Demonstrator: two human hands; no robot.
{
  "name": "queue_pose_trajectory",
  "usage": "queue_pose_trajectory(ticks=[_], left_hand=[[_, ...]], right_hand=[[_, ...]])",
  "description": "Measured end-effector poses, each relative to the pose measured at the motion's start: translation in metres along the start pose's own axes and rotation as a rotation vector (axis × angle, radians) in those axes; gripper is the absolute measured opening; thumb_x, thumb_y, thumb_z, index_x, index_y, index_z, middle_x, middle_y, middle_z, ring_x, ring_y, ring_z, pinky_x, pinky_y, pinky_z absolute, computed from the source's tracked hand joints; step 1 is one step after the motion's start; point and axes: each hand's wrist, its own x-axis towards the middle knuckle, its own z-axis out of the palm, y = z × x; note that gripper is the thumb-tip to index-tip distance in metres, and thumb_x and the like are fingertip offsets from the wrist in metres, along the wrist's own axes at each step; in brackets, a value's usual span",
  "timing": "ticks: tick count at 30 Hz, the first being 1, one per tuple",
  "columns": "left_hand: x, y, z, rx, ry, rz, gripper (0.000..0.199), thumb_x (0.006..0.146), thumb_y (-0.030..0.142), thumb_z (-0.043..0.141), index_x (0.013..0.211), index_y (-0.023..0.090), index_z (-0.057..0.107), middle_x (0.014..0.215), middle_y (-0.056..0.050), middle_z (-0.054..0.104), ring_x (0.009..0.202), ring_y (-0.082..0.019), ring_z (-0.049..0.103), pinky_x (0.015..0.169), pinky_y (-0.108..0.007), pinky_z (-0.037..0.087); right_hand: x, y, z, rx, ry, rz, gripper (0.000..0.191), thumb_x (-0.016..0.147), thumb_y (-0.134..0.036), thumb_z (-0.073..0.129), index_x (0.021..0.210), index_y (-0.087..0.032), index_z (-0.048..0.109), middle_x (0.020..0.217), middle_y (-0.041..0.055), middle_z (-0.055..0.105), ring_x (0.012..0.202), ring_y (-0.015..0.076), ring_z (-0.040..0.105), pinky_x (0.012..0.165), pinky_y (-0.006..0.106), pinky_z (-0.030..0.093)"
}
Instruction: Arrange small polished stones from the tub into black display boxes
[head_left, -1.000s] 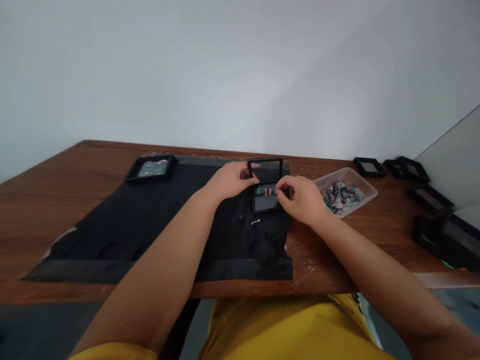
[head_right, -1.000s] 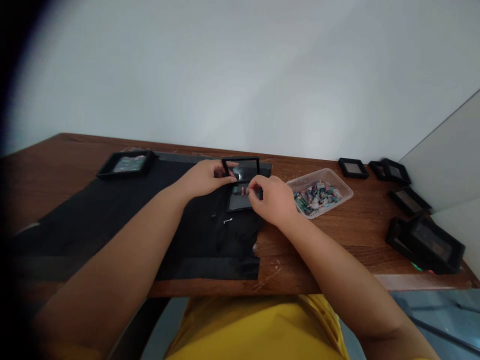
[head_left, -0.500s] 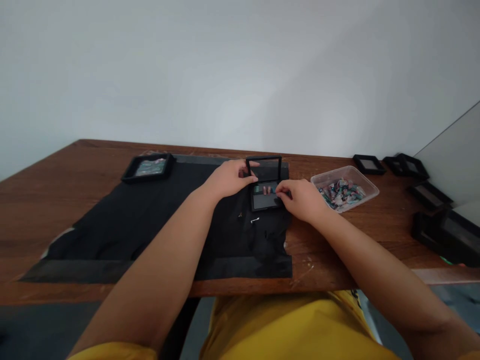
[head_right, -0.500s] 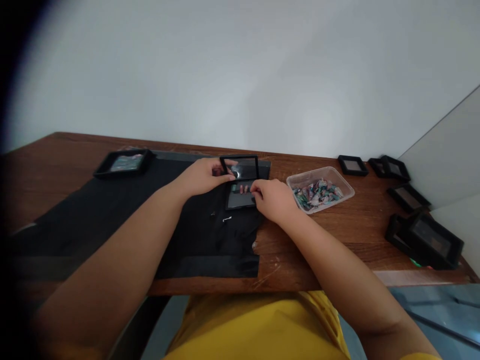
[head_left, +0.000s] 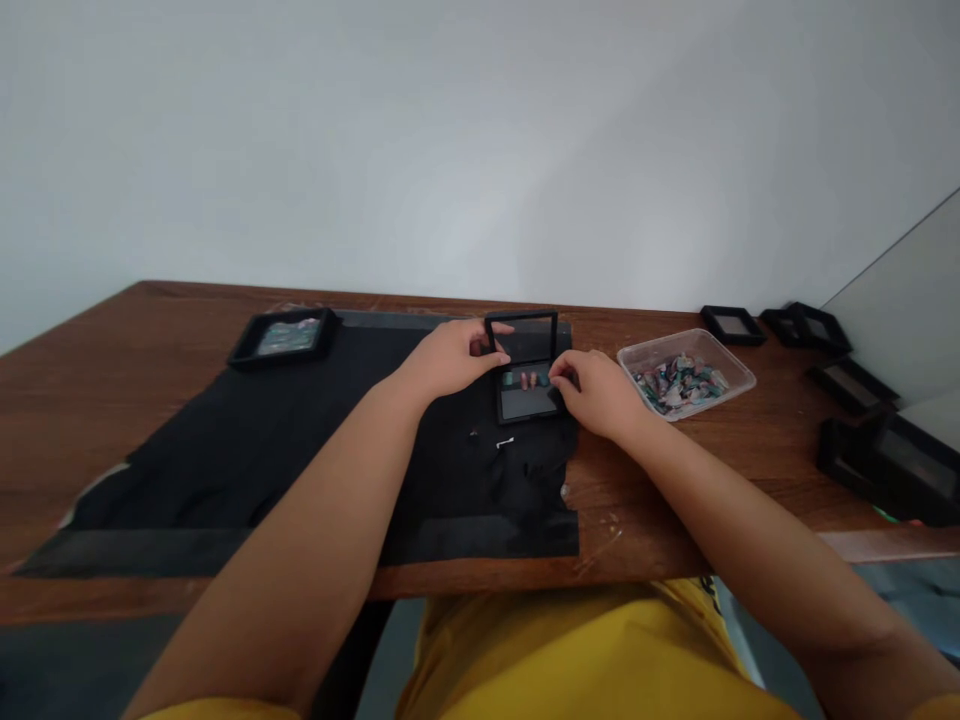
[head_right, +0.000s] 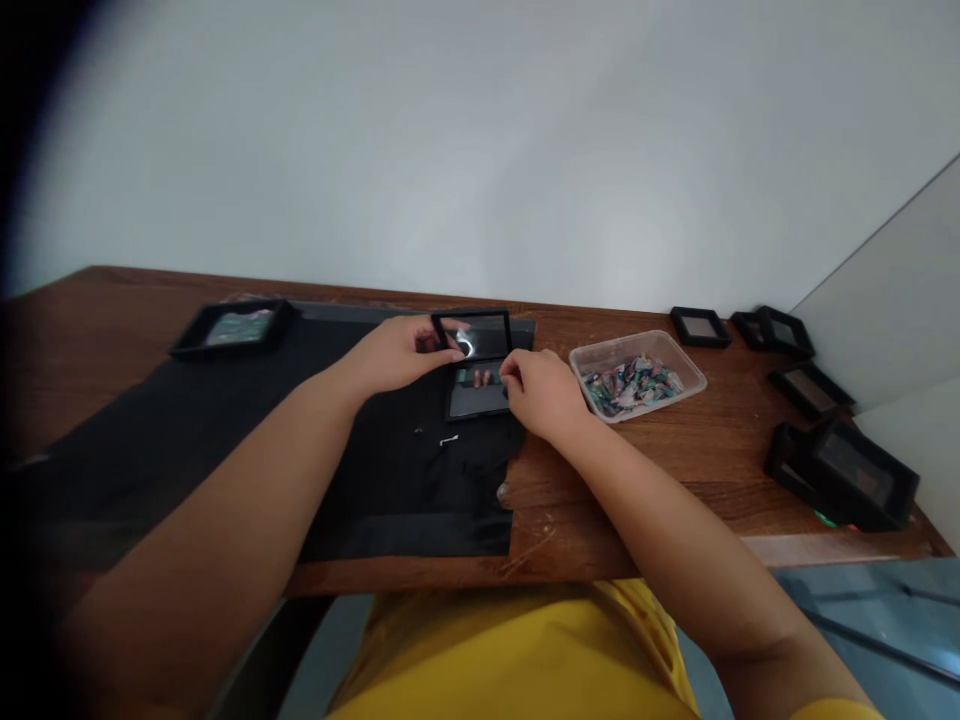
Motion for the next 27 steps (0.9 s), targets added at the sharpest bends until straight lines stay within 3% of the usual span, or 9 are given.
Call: queue_pose_trajectory(ticks=[5, 13, 21, 27], left_hand=[[-0.001, 0.003, 0.000, 0.006, -0.003, -0.038, 0.045, 0.082, 0.034, 0.075, 0.126, 0.026, 0.075, 0.097, -0.003, 0.080, 0.085, -0.023, 0.070, 0.078, -0.035, 0.051], [-0.003, 0.009, -0.002, 0.054, 0.011, -0.049, 0.043, 0.084, 0.033, 0.075, 0.126, 0.025, 0.076, 0.096, -0.004, 0.079, 0.082, -0.022, 0.068, 0.077, -0.035, 0.050], [-0.005, 0.016, -0.002, 0.063, 0.022, -0.071, 0.041, 0.083, 0.030, 0.076, 0.123, 0.023, 0.076, 0.093, -0.003, 0.078, 0.083, -0.022, 0.068, 0.080, -0.033, 0.051], [-0.004, 0.013, -0.002, 0.085, -0.002, -0.065, 0.043, 0.086, 0.033, 0.072, 0.127, 0.022, 0.074, 0.098, -0.004, 0.077, 0.086, -0.022, 0.068, 0.082, -0.035, 0.051]], right_hand=[[0.006, 0.008, 0.007, 0.171, -0.035, 0.039, 0.012, 0.094, -0.017, 0.063, 0.092, -0.017, 0.075, 0.084, 0.0035, 0.073, 0.076, 0.0156, 0.060, 0.078, 0.030, 0.047], [0.005, 0.014, 0.007, -0.071, -0.002, 0.018, 0.013, 0.094, -0.020, 0.063, 0.093, -0.018, 0.075, 0.100, 0.0097, 0.071, 0.102, 0.0255, 0.059, 0.097, 0.041, 0.043], [0.002, 0.007, 0.004, -0.150, -0.017, -0.015, 0.013, 0.096, -0.019, 0.060, 0.098, -0.017, 0.073, 0.106, 0.0113, 0.072, 0.105, 0.0270, 0.059, 0.098, 0.040, 0.041], [-0.005, -0.002, 0.001, -0.155, -0.020, -0.072, 0.012, 0.092, -0.029, 0.071, 0.097, -0.018, 0.071, 0.105, 0.0092, 0.072, 0.104, 0.0276, 0.059, 0.097, 0.039, 0.041]])
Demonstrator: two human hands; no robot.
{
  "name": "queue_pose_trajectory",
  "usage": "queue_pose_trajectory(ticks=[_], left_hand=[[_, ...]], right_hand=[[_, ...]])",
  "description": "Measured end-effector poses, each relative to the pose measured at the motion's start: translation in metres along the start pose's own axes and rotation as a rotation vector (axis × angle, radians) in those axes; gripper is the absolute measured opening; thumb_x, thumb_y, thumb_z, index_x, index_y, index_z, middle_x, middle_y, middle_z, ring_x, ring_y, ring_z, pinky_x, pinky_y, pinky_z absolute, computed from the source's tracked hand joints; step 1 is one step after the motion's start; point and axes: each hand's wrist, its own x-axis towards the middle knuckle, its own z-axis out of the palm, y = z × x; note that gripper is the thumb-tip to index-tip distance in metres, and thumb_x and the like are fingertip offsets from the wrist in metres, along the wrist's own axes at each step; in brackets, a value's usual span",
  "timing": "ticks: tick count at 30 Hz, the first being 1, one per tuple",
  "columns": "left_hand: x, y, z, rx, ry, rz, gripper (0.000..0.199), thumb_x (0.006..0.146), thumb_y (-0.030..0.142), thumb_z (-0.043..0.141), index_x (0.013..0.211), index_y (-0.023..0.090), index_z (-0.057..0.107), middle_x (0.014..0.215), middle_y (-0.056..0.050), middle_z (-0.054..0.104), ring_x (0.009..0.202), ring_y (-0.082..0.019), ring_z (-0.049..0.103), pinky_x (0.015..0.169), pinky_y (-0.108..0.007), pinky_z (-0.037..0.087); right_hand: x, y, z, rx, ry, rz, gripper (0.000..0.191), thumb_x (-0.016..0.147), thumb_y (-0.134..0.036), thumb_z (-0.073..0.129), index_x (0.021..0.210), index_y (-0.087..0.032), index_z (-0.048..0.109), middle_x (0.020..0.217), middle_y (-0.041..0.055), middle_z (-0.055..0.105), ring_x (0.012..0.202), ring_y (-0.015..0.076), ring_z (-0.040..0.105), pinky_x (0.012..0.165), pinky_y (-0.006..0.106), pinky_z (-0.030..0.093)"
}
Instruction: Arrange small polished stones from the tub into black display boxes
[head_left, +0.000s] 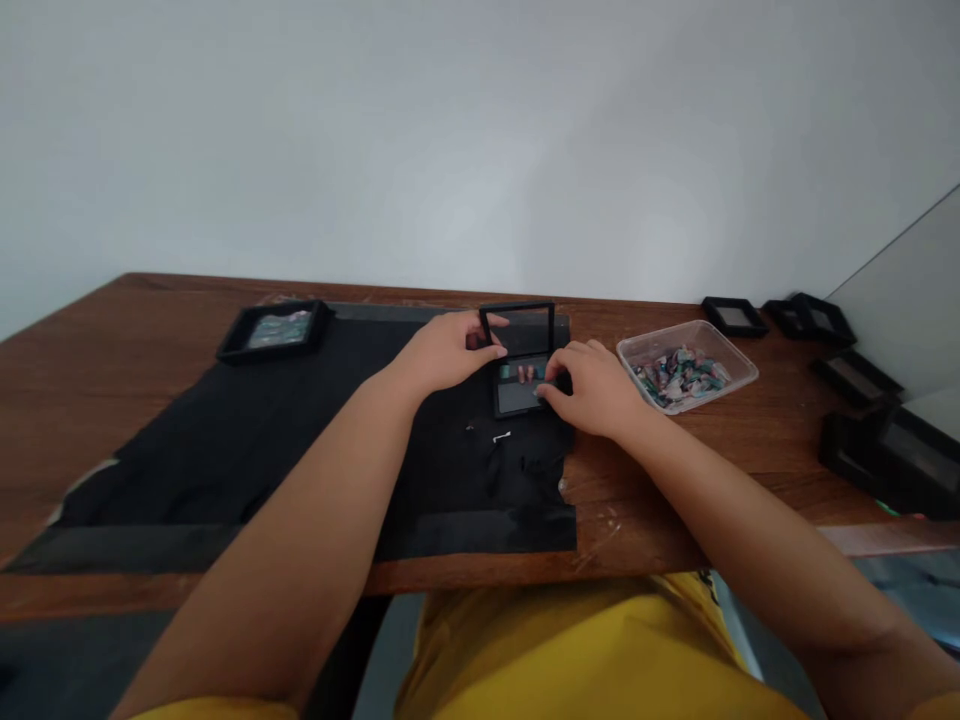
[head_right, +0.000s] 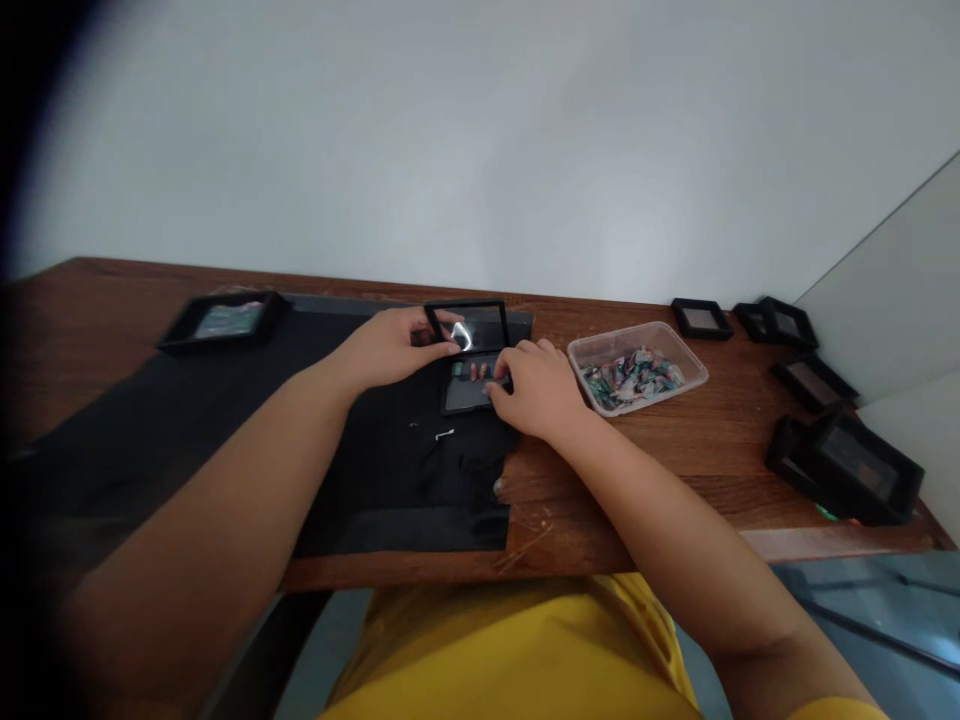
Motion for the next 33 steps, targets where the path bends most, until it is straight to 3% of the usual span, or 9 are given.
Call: queue_pose_trajectory(ticks=[9, 16, 21, 33], left_hand=[[0.000, -0.003, 0.001, 0.001, 0.017, 0.021, 0.042, 0.085, 0.035, 0.072, 0.125, 0.023, 0.075, 0.101, -0.005, 0.079, 0.093, -0.024, 0.070, 0.087, -0.036, 0.052], [0.002, -0.004, 0.001, 0.010, 0.017, 0.014, 0.041, 0.084, 0.035, 0.073, 0.124, 0.023, 0.075, 0.101, -0.004, 0.079, 0.093, -0.024, 0.071, 0.087, -0.036, 0.053], [0.001, -0.003, 0.001, -0.006, 0.007, 0.007, 0.041, 0.085, 0.035, 0.073, 0.124, 0.023, 0.075, 0.101, -0.005, 0.079, 0.093, -0.025, 0.072, 0.088, -0.037, 0.054], [0.001, -0.002, 0.002, -0.024, 0.015, -0.002, 0.039, 0.083, 0.034, 0.074, 0.121, 0.025, 0.076, 0.104, -0.005, 0.081, 0.097, -0.026, 0.074, 0.089, -0.037, 0.055]], right_hand=[[0.002, -0.002, 0.002, 0.002, -0.085, -0.029, 0.008, 0.094, -0.024, 0.071, 0.097, -0.019, 0.077, 0.107, 0.0083, 0.073, 0.104, 0.0259, 0.060, 0.096, 0.037, 0.042], [0.002, -0.008, 0.009, -0.018, -0.048, -0.010, 0.018, 0.094, -0.034, 0.073, 0.100, -0.017, 0.073, 0.109, 0.0101, 0.071, 0.106, 0.0266, 0.060, 0.093, 0.037, 0.042], [-0.001, -0.016, 0.009, -0.087, -0.047, -0.001, 0.014, 0.098, -0.032, 0.067, 0.101, -0.018, 0.071, 0.108, 0.0103, 0.071, 0.107, 0.0274, 0.060, 0.089, 0.037, 0.041], [-0.003, -0.017, 0.001, -0.206, -0.055, 0.076, 0.024, 0.101, -0.021, 0.053, 0.122, -0.013, 0.063, 0.121, 0.0151, 0.073, 0.116, 0.0322, 0.062, 0.093, 0.042, 0.042]])
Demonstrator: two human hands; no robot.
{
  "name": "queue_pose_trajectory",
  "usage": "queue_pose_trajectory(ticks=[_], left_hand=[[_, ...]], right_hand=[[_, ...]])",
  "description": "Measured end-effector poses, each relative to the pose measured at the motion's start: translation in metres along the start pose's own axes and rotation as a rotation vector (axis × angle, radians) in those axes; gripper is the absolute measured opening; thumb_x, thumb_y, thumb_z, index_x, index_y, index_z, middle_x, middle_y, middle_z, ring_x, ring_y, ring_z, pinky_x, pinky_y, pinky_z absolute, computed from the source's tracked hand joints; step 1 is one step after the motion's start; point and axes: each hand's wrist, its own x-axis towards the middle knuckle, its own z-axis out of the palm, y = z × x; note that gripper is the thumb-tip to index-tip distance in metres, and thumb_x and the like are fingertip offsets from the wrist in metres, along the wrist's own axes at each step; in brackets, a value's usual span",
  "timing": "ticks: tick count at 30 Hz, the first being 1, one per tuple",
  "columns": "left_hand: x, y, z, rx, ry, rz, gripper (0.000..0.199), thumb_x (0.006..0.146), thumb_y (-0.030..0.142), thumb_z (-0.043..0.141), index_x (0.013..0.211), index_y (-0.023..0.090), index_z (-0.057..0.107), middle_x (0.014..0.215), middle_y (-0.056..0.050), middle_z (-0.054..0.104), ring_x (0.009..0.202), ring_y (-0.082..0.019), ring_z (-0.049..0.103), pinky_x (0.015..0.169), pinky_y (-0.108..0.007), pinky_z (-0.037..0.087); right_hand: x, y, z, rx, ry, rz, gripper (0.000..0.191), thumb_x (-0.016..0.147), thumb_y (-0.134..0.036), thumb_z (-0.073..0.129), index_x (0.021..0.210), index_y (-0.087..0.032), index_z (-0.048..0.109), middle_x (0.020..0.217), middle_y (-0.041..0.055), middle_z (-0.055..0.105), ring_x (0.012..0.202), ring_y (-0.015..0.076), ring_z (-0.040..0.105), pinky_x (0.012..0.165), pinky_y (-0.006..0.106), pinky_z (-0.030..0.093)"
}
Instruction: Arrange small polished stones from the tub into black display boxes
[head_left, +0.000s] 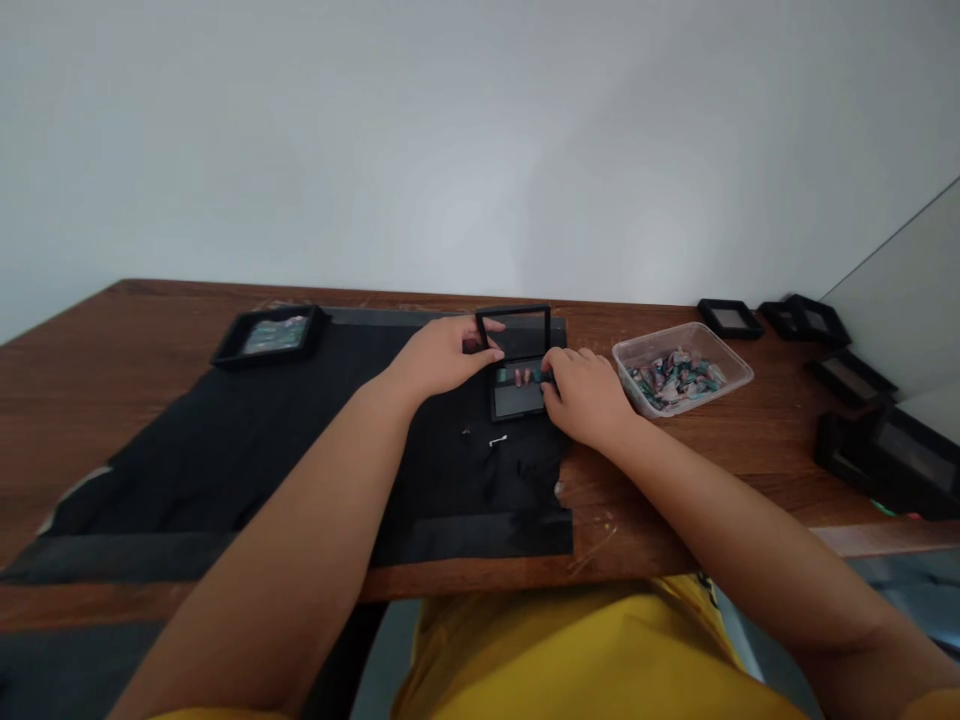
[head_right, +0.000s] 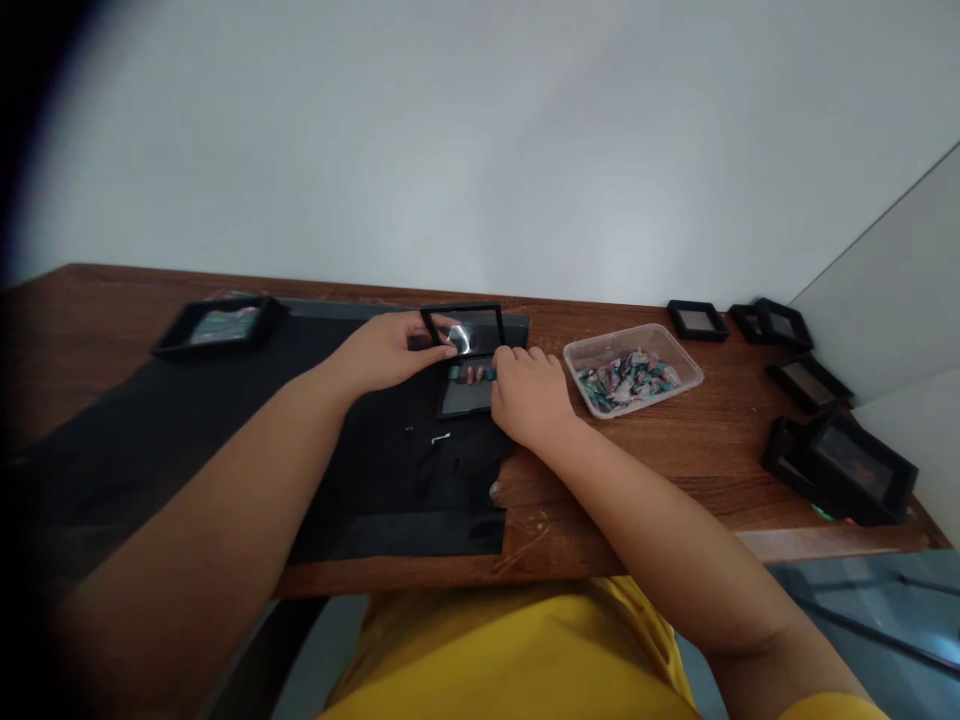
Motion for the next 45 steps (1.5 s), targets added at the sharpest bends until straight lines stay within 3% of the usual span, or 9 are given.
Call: queue_pose_trajectory(ticks=[12, 19, 29, 45], left_hand=[[0.002, -0.003, 0.000, 0.015, -0.017, 0.010, 0.041, 0.084, 0.037, 0.072, 0.123, 0.024, 0.076, 0.103, -0.005, 0.082, 0.096, -0.026, 0.075, 0.089, -0.037, 0.057], [0.002, -0.004, 0.001, -0.073, -0.033, -0.011, 0.038, 0.084, 0.034, 0.071, 0.120, 0.022, 0.076, 0.106, -0.006, 0.083, 0.100, -0.026, 0.077, 0.093, -0.037, 0.058], [0.001, 0.001, -0.002, -0.003, -0.021, -0.014, 0.040, 0.083, 0.036, 0.073, 0.121, 0.023, 0.077, 0.102, -0.006, 0.083, 0.098, -0.027, 0.076, 0.087, -0.036, 0.057], [0.002, -0.004, 0.000, 0.007, -0.014, 0.007, 0.042, 0.083, 0.038, 0.072, 0.122, 0.024, 0.076, 0.100, -0.004, 0.083, 0.094, -0.025, 0.076, 0.086, -0.035, 0.057]], right_hand=[[0.004, -0.002, 0.001, -0.013, -0.005, 0.056, 0.036, 0.102, -0.024, 0.056, 0.136, -0.012, 0.055, 0.119, 0.0189, 0.076, 0.110, 0.0338, 0.071, 0.090, 0.043, 0.045], [0.009, 0.000, 0.002, 0.053, 0.027, 0.057, 0.035, 0.100, -0.022, 0.057, 0.134, -0.015, 0.057, 0.112, 0.0149, 0.077, 0.110, 0.0318, 0.069, 0.090, 0.041, 0.046], [0.005, -0.001, 0.002, 0.153, 0.047, 0.018, 0.027, 0.095, -0.019, 0.059, 0.121, -0.018, 0.066, 0.104, 0.0083, 0.077, 0.099, 0.0273, 0.066, 0.084, 0.037, 0.043], [0.011, 0.000, 0.009, 0.123, 0.078, 0.007, 0.029, 0.093, -0.015, 0.054, 0.117, -0.019, 0.070, 0.106, 0.0087, 0.077, 0.103, 0.0283, 0.064, 0.087, 0.039, 0.041]])
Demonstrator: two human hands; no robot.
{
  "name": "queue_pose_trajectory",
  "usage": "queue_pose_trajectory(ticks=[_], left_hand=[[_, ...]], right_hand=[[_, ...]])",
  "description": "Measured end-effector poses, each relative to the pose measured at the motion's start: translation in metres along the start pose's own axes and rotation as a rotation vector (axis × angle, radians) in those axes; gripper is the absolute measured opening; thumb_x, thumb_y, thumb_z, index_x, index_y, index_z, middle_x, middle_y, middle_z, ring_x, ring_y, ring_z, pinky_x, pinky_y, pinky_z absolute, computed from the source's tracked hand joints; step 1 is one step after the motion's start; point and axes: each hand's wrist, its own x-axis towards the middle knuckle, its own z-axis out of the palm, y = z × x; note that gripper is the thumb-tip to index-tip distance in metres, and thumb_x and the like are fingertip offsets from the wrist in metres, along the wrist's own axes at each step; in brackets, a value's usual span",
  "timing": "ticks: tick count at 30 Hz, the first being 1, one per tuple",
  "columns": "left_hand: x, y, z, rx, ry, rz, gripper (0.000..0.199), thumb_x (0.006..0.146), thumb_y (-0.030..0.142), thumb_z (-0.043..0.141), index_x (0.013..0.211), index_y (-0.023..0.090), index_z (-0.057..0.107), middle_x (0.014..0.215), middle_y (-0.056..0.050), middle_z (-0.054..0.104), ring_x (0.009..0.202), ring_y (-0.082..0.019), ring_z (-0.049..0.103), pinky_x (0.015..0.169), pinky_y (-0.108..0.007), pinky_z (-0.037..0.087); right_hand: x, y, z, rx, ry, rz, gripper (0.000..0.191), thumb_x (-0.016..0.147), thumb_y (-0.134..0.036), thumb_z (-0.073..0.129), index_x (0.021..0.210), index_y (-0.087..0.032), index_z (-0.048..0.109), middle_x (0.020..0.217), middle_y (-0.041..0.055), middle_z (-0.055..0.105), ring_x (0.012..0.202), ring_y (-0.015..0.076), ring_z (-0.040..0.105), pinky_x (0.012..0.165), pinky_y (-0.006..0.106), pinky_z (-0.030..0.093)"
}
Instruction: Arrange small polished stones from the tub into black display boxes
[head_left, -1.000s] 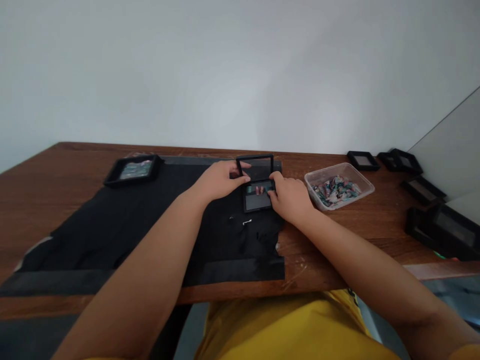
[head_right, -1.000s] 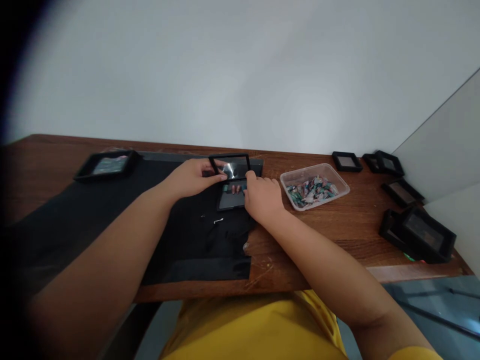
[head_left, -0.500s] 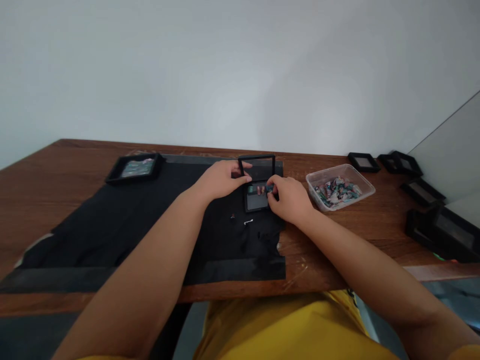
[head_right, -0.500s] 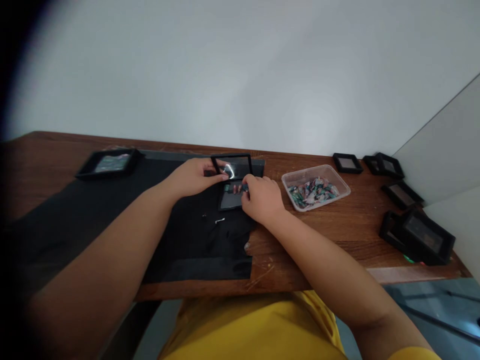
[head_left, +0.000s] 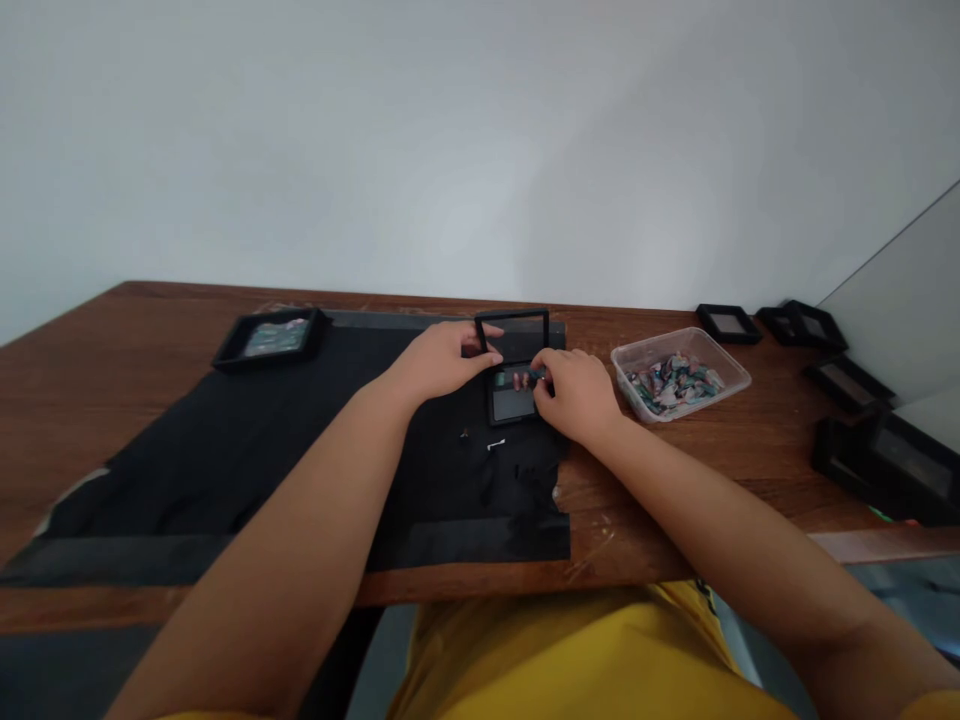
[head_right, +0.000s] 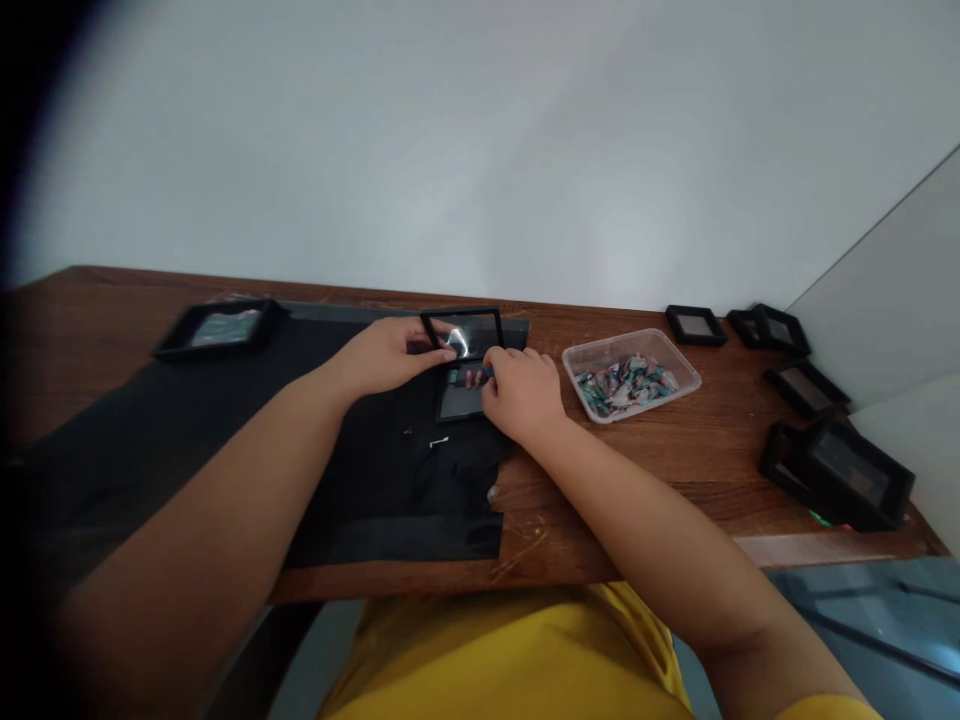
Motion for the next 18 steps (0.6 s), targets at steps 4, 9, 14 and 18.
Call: queue_pose_trajectory(ticks=[4, 9, 14, 18], left_hand=[[0.0003, -0.0007, 0.0006, -0.035, -0.013, -0.008, 0.041, 0.084, 0.037, 0.071, 0.122, 0.023, 0.076, 0.104, -0.006, 0.082, 0.097, -0.026, 0.076, 0.089, -0.037, 0.057], [0.0004, -0.0011, 0.0004, -0.013, -0.016, 0.001, 0.040, 0.084, 0.039, 0.071, 0.122, 0.023, 0.076, 0.099, -0.005, 0.082, 0.094, -0.026, 0.075, 0.086, -0.037, 0.056], [0.0006, -0.0010, -0.0005, -0.019, -0.020, 0.003, 0.040, 0.085, 0.037, 0.072, 0.122, 0.024, 0.076, 0.108, -0.006, 0.081, 0.099, -0.026, 0.074, 0.091, -0.037, 0.055], [0.0007, -0.0017, -0.0005, 0.007, -0.007, 0.019, 0.040, 0.084, 0.039, 0.071, 0.122, 0.025, 0.077, 0.108, -0.006, 0.081, 0.096, -0.026, 0.073, 0.088, -0.037, 0.055]], right_hand=[[0.0021, 0.0043, 0.0014, 0.008, 0.017, -0.019, 0.027, 0.095, -0.016, 0.053, 0.116, -0.018, 0.070, 0.111, 0.0092, 0.076, 0.104, 0.0281, 0.063, 0.089, 0.039, 0.042], [0.0045, 0.0056, 0.0026, 0.012, 0.016, -0.016, 0.024, 0.095, -0.016, 0.055, 0.112, -0.019, 0.071, 0.109, 0.0096, 0.076, 0.104, 0.0276, 0.063, 0.089, 0.038, 0.043], [0.0049, 0.0036, 0.0034, -0.005, 0.002, -0.048, 0.030, 0.099, -0.018, 0.050, 0.118, -0.018, 0.073, 0.115, 0.0120, 0.075, 0.110, 0.0284, 0.063, 0.093, 0.039, 0.044], [0.0043, 0.0030, 0.0031, -0.006, -0.015, -0.055, 0.034, 0.101, -0.018, 0.048, 0.122, -0.016, 0.075, 0.118, 0.0127, 0.075, 0.112, 0.0293, 0.063, 0.095, 0.040, 0.045]])
